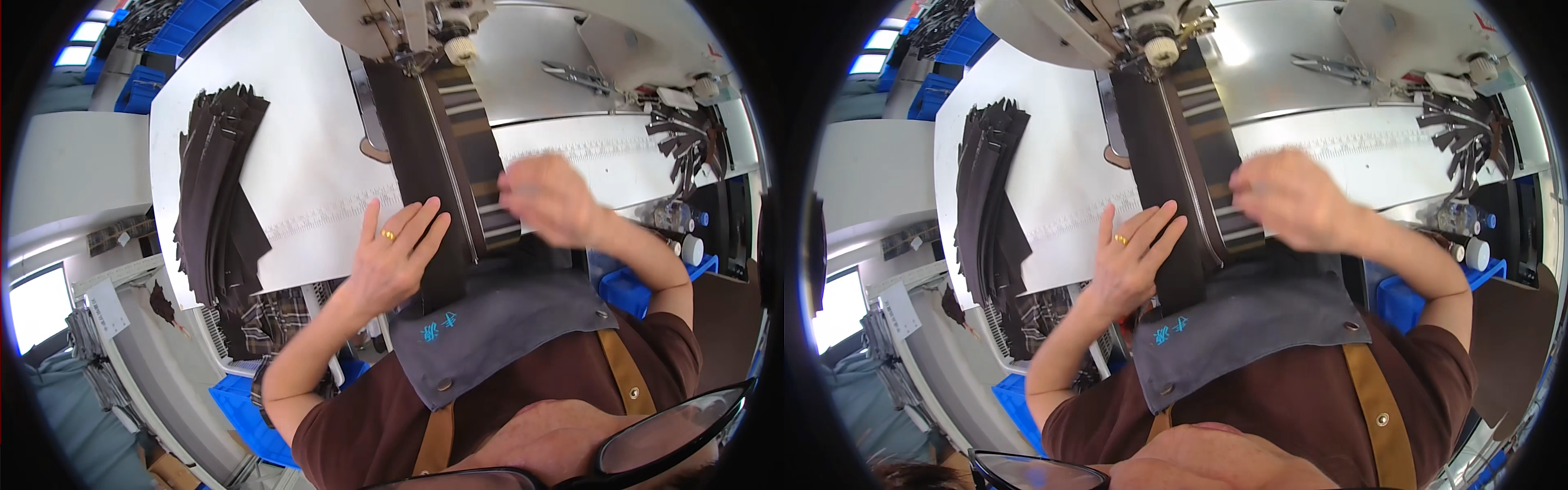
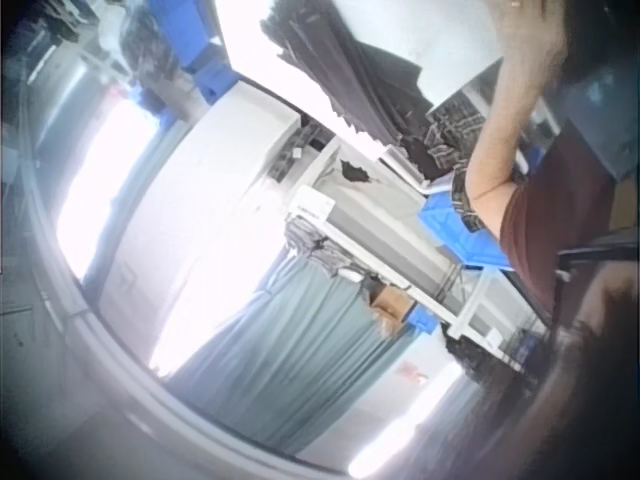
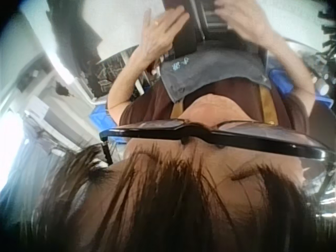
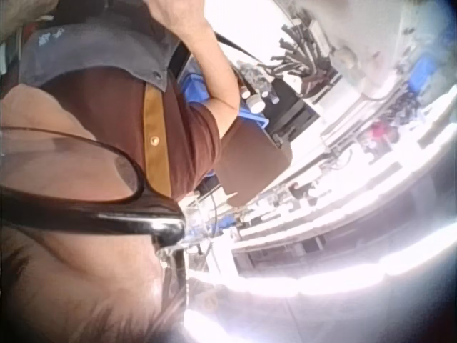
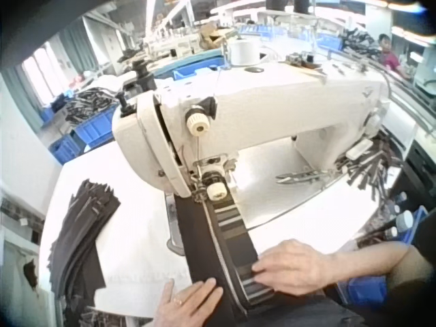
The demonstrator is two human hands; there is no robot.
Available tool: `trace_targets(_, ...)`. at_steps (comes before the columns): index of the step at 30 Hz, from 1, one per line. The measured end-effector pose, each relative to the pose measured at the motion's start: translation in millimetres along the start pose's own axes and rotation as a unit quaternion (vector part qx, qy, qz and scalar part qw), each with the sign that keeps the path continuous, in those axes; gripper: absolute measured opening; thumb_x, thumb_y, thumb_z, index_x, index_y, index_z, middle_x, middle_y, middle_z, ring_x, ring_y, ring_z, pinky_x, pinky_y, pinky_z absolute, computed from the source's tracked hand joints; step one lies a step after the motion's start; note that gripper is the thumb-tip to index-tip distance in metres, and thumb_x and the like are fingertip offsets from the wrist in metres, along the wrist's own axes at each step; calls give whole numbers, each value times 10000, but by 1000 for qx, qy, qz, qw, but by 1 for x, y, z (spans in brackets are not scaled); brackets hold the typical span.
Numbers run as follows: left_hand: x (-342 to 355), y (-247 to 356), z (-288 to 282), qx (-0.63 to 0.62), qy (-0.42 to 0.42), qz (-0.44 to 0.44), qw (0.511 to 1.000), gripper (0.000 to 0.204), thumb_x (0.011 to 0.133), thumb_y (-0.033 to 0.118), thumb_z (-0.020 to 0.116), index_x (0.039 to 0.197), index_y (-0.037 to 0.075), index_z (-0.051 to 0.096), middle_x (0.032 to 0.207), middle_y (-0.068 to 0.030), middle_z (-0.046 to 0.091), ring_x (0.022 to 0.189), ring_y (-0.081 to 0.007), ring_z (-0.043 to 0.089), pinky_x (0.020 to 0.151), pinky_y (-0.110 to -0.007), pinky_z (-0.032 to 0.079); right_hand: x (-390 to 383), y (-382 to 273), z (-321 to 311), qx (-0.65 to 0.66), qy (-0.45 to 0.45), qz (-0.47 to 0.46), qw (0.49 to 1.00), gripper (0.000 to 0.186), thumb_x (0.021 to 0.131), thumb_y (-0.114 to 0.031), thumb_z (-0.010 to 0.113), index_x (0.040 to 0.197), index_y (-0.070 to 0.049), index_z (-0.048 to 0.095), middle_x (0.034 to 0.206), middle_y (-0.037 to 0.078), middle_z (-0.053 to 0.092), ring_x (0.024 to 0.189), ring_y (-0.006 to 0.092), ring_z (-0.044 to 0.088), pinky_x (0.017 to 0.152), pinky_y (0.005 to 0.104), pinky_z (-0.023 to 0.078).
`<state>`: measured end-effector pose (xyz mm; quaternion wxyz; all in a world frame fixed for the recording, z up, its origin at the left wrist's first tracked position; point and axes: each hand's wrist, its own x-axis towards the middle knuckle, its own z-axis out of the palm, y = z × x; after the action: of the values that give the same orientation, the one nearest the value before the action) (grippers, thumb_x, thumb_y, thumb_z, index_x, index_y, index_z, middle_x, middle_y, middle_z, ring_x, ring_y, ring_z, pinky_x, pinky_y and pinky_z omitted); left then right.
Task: The person sews zippers onto plaid fabric pieces using a sewing machine. They repeatedly align the zipper with the fabric, guide it under the needle, and stitch along the edge. The person handles multiple fabric pieces and zippers, stacking completed items aside.
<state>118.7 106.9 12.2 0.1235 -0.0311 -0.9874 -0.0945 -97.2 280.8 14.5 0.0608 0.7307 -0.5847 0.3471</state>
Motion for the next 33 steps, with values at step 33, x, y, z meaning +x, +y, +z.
trace_targets(33,-2,15,24,-63,167,-40,983,320,658,105,658,976,132,689,912,25,594,850,-155,596,1071,-527,120,-16,-51,43,-43,-13,61,997,412,614,-154,697,1023,-135,657,1017,49,535,936,236,510,822,367,413)
